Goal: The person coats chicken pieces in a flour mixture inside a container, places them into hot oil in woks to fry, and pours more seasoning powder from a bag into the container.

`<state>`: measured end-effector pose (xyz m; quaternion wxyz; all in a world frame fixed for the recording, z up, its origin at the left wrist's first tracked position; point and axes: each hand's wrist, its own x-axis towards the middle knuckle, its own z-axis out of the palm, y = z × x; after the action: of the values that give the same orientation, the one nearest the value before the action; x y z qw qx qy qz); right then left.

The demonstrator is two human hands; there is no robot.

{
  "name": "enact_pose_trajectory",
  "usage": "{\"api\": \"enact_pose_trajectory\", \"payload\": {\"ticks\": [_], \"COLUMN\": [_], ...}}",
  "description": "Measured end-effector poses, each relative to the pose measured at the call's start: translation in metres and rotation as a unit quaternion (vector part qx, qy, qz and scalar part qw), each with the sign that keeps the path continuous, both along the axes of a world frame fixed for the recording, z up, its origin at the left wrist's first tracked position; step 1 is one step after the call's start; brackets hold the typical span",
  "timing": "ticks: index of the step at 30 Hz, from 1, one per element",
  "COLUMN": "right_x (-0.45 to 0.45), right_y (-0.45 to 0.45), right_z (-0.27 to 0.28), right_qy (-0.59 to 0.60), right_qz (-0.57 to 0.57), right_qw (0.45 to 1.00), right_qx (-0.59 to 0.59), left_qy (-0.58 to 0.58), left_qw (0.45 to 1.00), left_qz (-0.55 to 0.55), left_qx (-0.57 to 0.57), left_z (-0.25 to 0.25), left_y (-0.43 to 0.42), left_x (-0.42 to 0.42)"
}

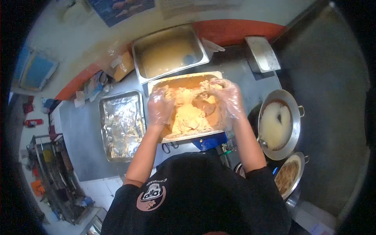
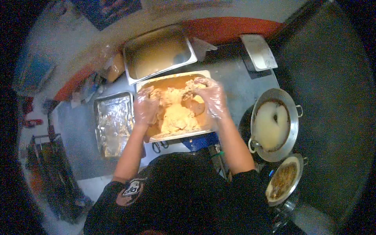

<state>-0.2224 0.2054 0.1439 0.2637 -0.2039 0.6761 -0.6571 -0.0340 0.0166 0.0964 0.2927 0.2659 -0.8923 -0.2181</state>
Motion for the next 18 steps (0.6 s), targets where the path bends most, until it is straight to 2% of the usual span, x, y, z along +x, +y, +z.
{"api": "enact_pose_trajectory", "payload": {"ticks": [4, 5, 7, 8, 10, 11, 14, 16, 18], "right_x": [-0.019, -0.026, -0.040, -0.045, -0.046, -0.042, -0.064, -0.076, -0.098], "right_y": [0.056, 0.077, 0.127, 0.154, 0.202, 0.211, 0.283, 0.317, 0.364], "right_z": [0.061, 0.074, 0.092, 0.101, 0.118, 0.134, 0.099, 0.070, 0.021], "right_qy": [-0.012, 0.002, 0.051, 0.088, 0.111, 0.098, 0.154, 0.162, 0.149], "right_qz": [-0.067, -0.093, -0.124, -0.128, -0.194, -0.243, -0.281, -0.267, -0.232], "right_qw": [0.997, 0.995, 0.990, 0.987, 0.972, 0.947, 0.883, 0.856, 0.829], "right_qx": [-0.039, -0.042, -0.039, -0.031, 0.066, 0.184, 0.343, 0.413, 0.486], "left_qy": [-0.053, 0.008, 0.017, -0.024, -0.008, -0.021, -0.036, -0.028, 0.020], "left_qw": [0.999, 0.995, 0.995, 1.000, 0.999, 0.999, 0.996, 0.995, 0.994], "left_qz": [0.007, 0.005, -0.002, -0.005, -0.016, -0.025, -0.053, -0.058, -0.084], "left_qx": [0.009, 0.101, 0.098, -0.005, -0.027, -0.033, -0.062, -0.071, 0.064], "left_z": [-0.012, -0.030, -0.033, -0.016, -0.010, -0.008, -0.001, 0.001, -0.001], "left_y": [-0.004, -0.009, -0.010, -0.007, -0.007, -0.007, -0.013, -0.014, -0.022], "left_x": [0.014, 0.016, 0.016, 0.018, 0.019, 0.019, 0.014, 0.012, 0.013]}}
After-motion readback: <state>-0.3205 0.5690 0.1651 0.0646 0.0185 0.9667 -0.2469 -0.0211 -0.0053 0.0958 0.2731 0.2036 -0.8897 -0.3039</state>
